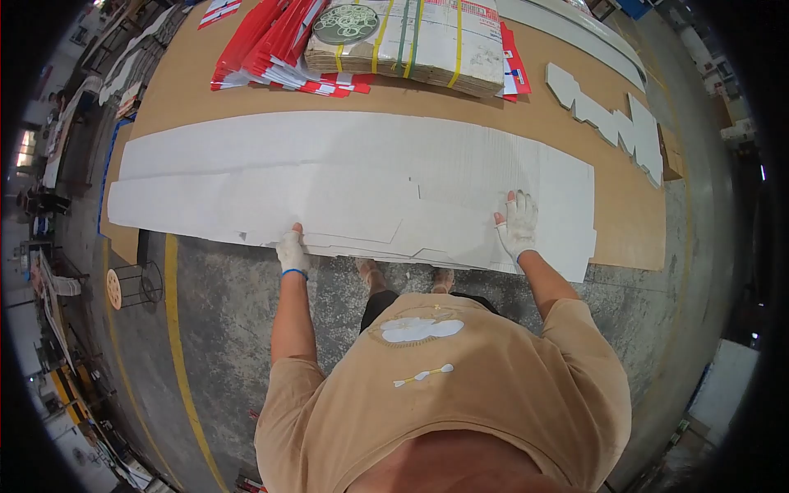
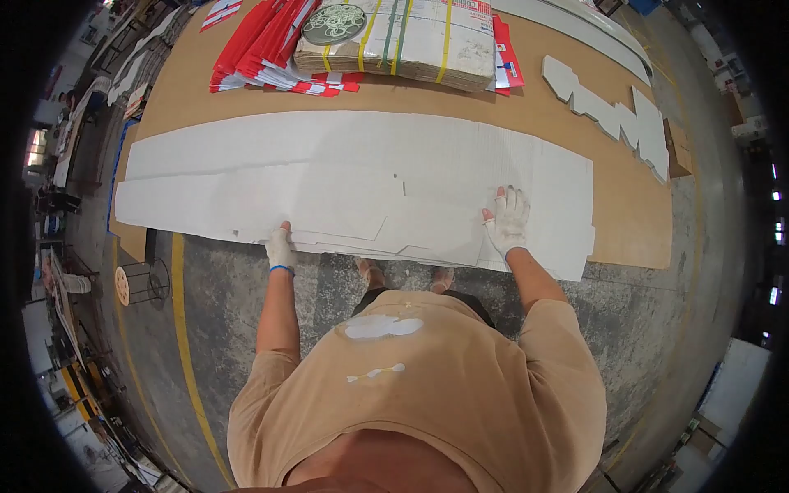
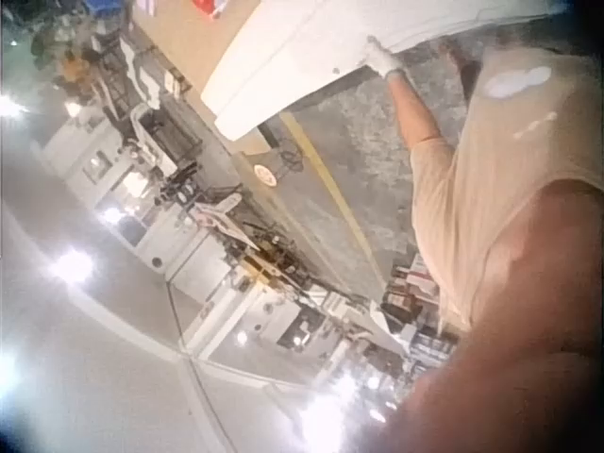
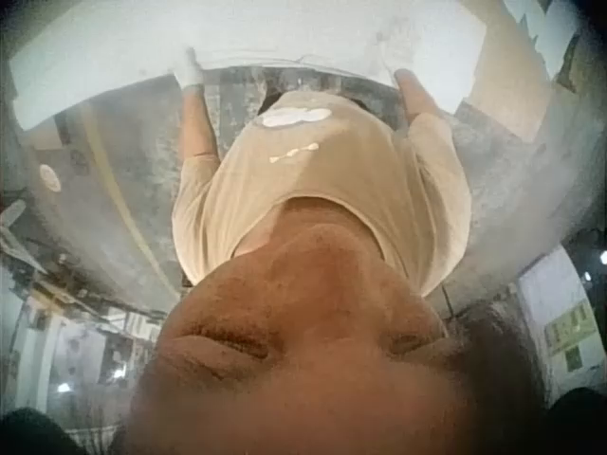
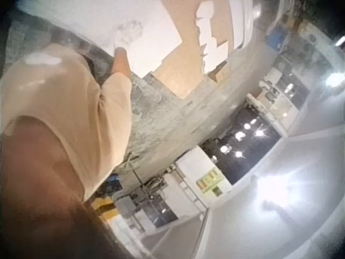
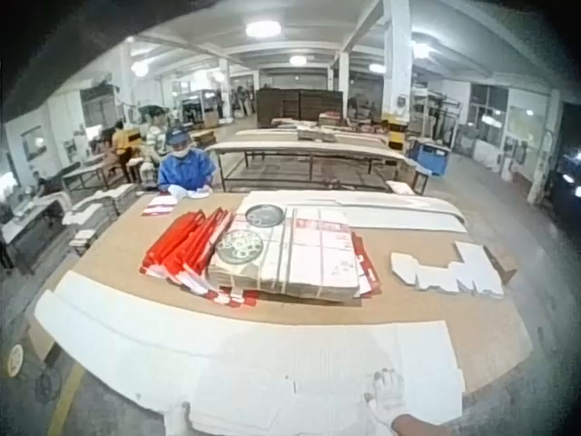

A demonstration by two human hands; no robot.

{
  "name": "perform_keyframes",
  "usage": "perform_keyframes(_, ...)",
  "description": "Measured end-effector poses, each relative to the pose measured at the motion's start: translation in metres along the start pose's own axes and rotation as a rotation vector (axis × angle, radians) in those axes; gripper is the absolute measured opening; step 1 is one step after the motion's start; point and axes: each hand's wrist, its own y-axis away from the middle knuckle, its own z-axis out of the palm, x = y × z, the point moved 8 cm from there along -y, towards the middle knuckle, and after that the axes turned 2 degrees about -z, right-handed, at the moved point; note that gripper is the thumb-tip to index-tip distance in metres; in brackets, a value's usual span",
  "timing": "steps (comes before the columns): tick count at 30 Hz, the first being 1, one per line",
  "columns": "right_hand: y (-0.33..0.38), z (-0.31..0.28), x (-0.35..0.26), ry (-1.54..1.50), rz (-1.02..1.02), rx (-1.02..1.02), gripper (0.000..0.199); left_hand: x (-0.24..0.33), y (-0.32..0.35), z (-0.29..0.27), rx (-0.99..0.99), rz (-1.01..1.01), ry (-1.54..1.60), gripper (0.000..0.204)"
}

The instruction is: Sort and stack pieces of white cardboard on an industrial work table.

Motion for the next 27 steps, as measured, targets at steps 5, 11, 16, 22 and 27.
perform_keyframes(5,0.007,0.001,0.01,0.005,0.01,0.011,0.066,0.045,0.037,0.028,0.244,0.279,-0.655,0.045)
perform_keyframes(11,0.005,-0.007,0.004,0.023,0.01,-0.006,0.063,0.01,0.016,0.024,-0.032,-0.081,0.077,0.042)
perform_keyframes(16,0.006,-0.005,0.01,0.002,0.007,0.003,0.064,0.054,0.041,0.032,0.236,0.31,-0.525,0.04)
perform_keyframes(22,0.008,-0.003,0.014,0.05,-0.013,0.014,0.064,0.029,0.019,0.017,0.162,0.089,-0.412,0.042)
perform_keyframes(27,0.004,-0.001,0.014,0.055,-0.013,-0.019,0.063,0.036,0.019,0.016,0.189,0.371,-0.242,0.045)
